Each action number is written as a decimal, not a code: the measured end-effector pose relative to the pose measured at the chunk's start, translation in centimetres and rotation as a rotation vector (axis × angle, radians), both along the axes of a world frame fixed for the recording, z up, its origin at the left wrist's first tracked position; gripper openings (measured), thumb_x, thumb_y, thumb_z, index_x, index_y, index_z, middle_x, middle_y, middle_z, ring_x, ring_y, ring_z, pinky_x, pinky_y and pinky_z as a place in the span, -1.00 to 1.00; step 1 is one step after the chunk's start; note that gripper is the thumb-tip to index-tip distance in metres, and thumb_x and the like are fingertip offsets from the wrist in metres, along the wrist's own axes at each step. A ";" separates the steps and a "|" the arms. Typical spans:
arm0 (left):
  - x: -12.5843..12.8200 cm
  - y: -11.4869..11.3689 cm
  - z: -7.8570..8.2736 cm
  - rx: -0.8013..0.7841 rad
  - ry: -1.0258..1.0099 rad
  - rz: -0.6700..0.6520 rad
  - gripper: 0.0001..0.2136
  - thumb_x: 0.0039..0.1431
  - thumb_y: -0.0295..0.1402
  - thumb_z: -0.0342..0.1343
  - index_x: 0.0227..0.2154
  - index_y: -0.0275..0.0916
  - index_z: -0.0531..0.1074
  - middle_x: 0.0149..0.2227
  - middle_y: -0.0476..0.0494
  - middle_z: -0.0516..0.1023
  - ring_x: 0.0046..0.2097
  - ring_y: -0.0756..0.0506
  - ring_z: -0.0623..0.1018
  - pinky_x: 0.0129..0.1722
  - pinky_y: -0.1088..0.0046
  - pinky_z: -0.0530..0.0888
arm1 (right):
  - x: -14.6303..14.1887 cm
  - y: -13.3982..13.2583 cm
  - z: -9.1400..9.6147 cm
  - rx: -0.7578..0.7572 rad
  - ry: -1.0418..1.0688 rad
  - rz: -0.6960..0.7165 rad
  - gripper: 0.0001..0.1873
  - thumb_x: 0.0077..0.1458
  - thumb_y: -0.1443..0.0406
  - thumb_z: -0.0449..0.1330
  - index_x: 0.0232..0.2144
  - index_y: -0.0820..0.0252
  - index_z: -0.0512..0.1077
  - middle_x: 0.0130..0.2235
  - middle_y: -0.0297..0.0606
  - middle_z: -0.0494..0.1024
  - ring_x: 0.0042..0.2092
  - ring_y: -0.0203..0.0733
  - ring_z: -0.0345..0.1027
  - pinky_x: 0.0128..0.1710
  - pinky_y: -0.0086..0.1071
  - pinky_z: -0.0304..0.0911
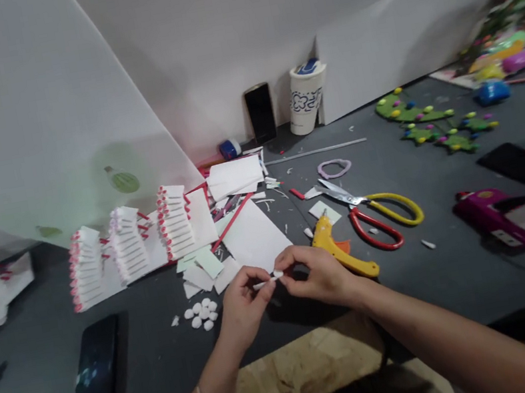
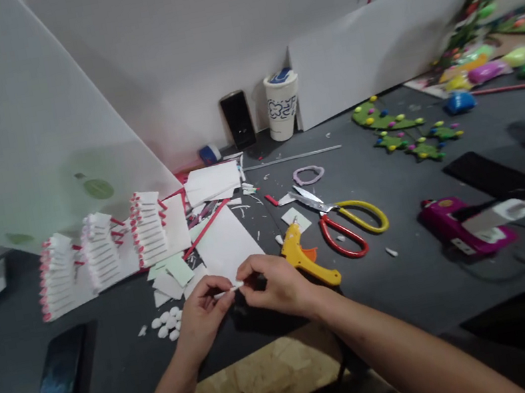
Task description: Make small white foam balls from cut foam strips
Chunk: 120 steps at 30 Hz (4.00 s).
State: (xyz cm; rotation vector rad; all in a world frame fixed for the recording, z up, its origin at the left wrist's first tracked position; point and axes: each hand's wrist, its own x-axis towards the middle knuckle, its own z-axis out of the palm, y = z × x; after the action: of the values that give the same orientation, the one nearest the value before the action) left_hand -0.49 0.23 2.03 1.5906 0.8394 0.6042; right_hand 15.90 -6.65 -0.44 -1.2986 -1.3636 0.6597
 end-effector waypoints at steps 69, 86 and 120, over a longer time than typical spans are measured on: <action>-0.3 -0.3 0.2 0.513 -0.060 0.026 -0.75 0.06 -0.11 0.23 -0.41 -0.21 0.51 -0.41 -0.08 0.49 -0.35 -0.03 0.46 -0.37 0.47 0.38 | 0.2 -0.7 1.1 -0.276 0.664 0.310 -0.76 -0.03 0.21 0.36 -0.32 0.20 0.46 -0.42 -0.34 0.55 -0.42 -0.36 0.41 -0.39 -0.47 0.34; -0.5 -0.7 0.0 0.343 0.107 0.011 -0.80 0.11 -0.18 0.20 -0.35 -0.22 0.51 -0.40 -0.09 0.56 -0.37 -0.04 0.51 -0.37 0.48 0.42 | 0.4 -0.5 0.9 -0.254 0.535 0.143 -0.73 -0.09 0.14 0.36 -0.44 0.21 0.45 -0.53 -0.38 0.45 -0.52 -0.39 0.27 -0.55 -0.50 0.23; -0.8 -0.1 0.8 0.438 0.069 -0.201 -0.96 0.10 -0.38 0.22 -0.39 -0.21 0.49 -0.36 -0.07 0.56 -0.31 -0.03 0.52 -0.28 0.48 0.42 | 2.2 -0.7 1.9 -0.436 0.416 0.419 -0.83 -0.02 0.25 0.29 -0.40 0.24 0.45 -0.50 -0.40 0.44 -0.49 -0.39 0.24 -0.46 -0.49 0.16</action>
State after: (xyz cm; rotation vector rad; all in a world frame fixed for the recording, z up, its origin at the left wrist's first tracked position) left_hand -1.25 0.12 2.87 2.0750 0.6107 0.6186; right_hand 18.05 -7.33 1.41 -1.1175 -1.1830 1.4939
